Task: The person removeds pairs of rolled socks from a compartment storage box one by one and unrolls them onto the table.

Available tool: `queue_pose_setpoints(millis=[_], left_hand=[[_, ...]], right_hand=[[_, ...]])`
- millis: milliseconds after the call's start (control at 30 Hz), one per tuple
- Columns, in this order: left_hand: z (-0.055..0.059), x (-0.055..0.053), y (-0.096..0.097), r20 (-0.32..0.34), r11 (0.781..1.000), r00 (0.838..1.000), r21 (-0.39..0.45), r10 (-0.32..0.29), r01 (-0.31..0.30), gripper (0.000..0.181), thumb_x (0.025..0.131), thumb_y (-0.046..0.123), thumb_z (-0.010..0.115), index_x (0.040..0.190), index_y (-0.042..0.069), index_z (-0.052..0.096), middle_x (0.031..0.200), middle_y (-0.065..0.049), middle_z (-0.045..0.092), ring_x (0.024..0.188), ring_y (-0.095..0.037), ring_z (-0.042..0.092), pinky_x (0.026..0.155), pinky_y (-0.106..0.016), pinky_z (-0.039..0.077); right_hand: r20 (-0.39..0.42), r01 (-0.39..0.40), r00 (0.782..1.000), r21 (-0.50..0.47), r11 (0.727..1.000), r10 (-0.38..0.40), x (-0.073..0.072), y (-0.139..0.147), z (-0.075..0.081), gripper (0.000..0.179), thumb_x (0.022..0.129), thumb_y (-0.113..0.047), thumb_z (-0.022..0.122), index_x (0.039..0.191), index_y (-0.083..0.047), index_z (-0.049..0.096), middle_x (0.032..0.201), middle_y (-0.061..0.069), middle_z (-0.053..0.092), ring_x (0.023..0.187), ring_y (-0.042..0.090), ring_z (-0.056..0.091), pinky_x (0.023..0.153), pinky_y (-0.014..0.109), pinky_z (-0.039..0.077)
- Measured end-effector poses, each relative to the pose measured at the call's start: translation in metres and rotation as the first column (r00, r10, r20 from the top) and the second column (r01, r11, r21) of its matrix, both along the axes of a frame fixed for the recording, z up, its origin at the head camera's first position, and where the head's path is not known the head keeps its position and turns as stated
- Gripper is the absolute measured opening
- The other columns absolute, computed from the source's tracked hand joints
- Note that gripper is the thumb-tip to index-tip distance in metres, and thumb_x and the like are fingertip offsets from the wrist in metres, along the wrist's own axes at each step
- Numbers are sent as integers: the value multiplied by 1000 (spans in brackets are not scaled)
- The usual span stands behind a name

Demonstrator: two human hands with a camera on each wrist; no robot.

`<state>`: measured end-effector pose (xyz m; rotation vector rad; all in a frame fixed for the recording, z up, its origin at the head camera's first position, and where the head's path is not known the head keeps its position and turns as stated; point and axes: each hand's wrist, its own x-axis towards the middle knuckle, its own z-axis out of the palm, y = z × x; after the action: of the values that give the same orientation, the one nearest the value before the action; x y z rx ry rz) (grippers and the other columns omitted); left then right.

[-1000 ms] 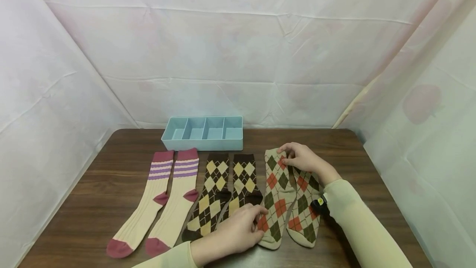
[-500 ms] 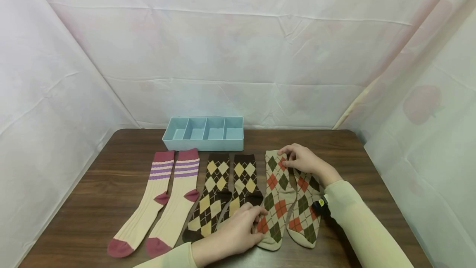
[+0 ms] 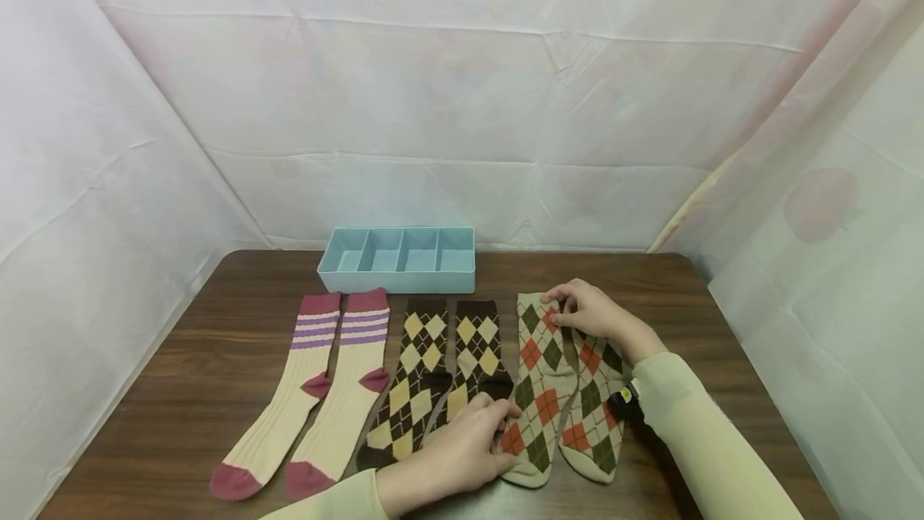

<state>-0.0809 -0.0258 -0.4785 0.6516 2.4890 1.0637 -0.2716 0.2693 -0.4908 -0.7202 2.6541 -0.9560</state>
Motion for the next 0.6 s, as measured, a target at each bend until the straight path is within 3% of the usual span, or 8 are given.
queue_pose_setpoints(millis=[167,300,400,467,533,600], left_hand=[[3,-4,1,-29,999,1000,-37,5,-6,57,86,15,93,137,12,69,112,-1,56,71,-1,50,70,-21,48],[14,-14,-11,-47,1000,999,-15,0,0,54,85,23,93,133,13,71,106,2,61,85,-2,52,75,-23,48],[25,-25,-31,-96,1000,995,-4,3,-4,49,89,28,90,132,12,72,105,1,65,91,-4,54,78,-24,49],[33,-32,-49,-149,1000,988,-7,26,-28,47,92,28,86,133,11,71,110,-3,68,89,-5,58,77,-25,52],[39,-40,-70,-217,998,975,-19,52,-58,44,97,28,82,135,9,70,118,-8,70,88,-7,62,76,-25,54],[45,-48,-94,-295,995,952,-41,75,-91,44,100,28,79,138,8,68,125,-11,70,87,-11,66,75,-27,56]], right_hand=[[-44,-7,999,43,999,9,6,0,6,36,105,-13,76,139,-7,71,134,21,57,94,19,66,78,39,55],[-107,-9,994,90,996,19,16,4,21,38,105,-16,77,141,-6,70,137,23,58,107,32,70,84,47,58],[-160,-7,987,111,994,25,27,11,36,40,105,-17,77,142,-6,68,139,22,59,116,38,67,82,46,58],[-200,-1,979,125,992,26,35,17,46,42,104,-17,78,143,-7,67,141,20,59,114,38,67,80,42,58],[-238,-7,971,139,990,40,42,23,56,45,104,-17,78,146,-8,65,144,19,58,106,34,67,75,40,55],[-277,-7,959,171,985,55,50,27,63,50,103,-19,79,149,-9,63,149,20,56,109,34,66,80,43,57]])
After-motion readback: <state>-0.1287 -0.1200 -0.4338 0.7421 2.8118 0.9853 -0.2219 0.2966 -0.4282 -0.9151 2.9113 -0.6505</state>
